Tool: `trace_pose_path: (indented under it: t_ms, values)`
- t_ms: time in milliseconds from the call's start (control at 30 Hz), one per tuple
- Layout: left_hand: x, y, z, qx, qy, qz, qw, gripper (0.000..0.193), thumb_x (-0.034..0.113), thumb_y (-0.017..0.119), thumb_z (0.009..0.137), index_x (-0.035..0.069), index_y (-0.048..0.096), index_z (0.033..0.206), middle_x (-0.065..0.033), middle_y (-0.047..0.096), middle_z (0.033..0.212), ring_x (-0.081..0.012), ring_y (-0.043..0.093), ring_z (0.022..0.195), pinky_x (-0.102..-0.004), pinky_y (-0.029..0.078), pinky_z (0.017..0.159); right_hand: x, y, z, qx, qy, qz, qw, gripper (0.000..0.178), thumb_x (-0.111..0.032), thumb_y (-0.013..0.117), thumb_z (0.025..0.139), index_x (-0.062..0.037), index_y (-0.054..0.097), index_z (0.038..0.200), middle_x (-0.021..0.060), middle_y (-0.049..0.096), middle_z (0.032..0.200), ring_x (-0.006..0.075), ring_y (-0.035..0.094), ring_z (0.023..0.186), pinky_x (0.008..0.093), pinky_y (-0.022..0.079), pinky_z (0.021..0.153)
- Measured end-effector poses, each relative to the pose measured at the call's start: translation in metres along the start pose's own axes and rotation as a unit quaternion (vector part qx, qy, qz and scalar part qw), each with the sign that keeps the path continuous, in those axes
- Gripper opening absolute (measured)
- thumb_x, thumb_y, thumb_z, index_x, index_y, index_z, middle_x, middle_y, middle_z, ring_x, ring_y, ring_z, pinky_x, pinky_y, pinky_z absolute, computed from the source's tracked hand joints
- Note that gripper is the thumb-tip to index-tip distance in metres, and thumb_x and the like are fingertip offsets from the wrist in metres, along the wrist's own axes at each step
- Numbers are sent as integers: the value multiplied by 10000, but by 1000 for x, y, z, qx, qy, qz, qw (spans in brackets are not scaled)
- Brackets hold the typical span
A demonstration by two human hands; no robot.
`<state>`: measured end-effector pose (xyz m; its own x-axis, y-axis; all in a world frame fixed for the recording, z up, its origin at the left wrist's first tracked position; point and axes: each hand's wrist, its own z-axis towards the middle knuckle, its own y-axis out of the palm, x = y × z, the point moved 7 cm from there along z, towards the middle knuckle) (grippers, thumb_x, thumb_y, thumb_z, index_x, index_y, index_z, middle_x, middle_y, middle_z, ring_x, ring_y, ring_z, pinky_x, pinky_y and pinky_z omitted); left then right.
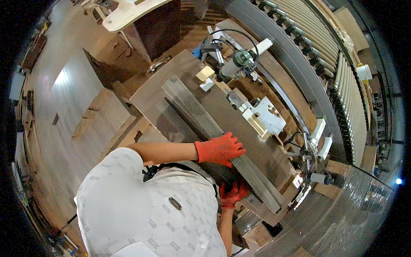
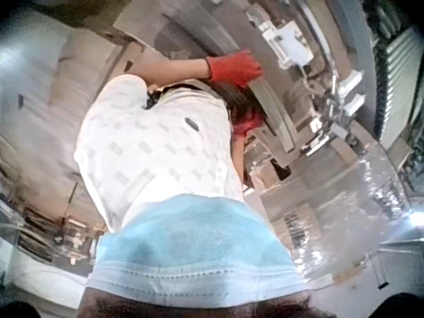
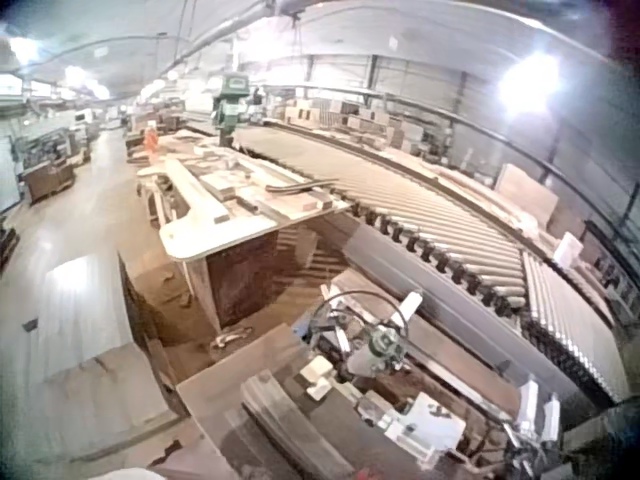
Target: The person feeds wooden panels into a processing machine and then carries and stacks the panels onto a wooden pallet.
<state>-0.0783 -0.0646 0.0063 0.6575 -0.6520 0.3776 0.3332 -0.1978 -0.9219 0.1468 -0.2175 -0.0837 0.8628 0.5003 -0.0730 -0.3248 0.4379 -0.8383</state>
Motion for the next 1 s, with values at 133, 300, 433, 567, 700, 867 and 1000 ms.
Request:
trace_pose_path:
  t_ms: [133, 300, 433, 567, 700, 867, 1000]
  values:
    - [-7, -5, -2, 81, 46, -88, 992, 711, 512, 856, 841, 92, 641, 1373, -98, 691, 1278, -324, 666, 1196, -497, 504, 989, -31, -63, 64, 83, -76, 1, 994, 661, -354, 905, 831, -73, 596, 1343, 212, 555, 1441, 431, 527, 1343, 622, 421, 1135]
    - [-17, -21, -4, 37, 8, -113, 993, 643, 296, 905, 786, 128, 642, 1349, -99, 709, 1294, -342, 668, 1212, -503, 488, 1042, 23, -90, 174, -156, 62, 38, 985, 744, -387, 942, 752, -118, 649, 1380, 164, 601, 1446, 389, 565, 1344, 548, 435, 1163]
    - [-30, -54, -24, 25, 30, -79, 996, 700, 221, 917, 751, 119, 637, 1384, -107, 702, 1356, -351, 663, 1236, -475, 482, 1075, 106, -65, 132, -296, 99, 11, 950, 703, -308, 908, 724, -144, 665, 1363, 103, 667, 1395, 332, 621, 1303, 508, 476, 1105]
    - [-109, -57, -61, -57, -92, -2, 994, 700, 182, 920, 659, 143, 670, 1311, -88, 742, 1212, -335, 682, 1116, -486, 508, 982, 132, -53, 129, -301, 133, 31, 944, 657, -279, 889, 719, -155, 680, 1330, 86, 718, 1308, 329, 670, 1213, 482, 500, 1059]
    - [-129, -60, -76, -55, -138, -29, 988, 673, 162, 905, 676, 153, 671, 1307, -93, 747, 1187, -342, 682, 1111, -513, 508, 988, 129, -56, 126, -269, 124, 48, 954, 654, -333, 884, 740, -157, 683, 1336, 103, 728, 1293, 336, 687, 1190, 467, 512, 1050]
    - [-109, -100, -84, 48, -91, -69, 992, 799, 163, 913, 706, 163, 644, 1458, -109, 706, 1394, -307, 650, 1287, -479, 478, 1109, 130, -92, 129, -158, 95, 18, 983, 656, -436, 855, 838, -158, 666, 1401, 124, 717, 1330, 346, 682, 1206, 449, 527, 1054]
    - [-221, -107, -164, 146, -304, -176, 925, 687, 215, 783, 970, 93, 536, 1600, -110, 557, 1620, -265, 532, 1454, -399, 392, 1214, 216, -117, 74, -39, 327, 21, 944, 664, -442, 818, 904, -134, 631, 1462, 132, 677, 1414, 377, 637, 1281, 454, 510, 1093]
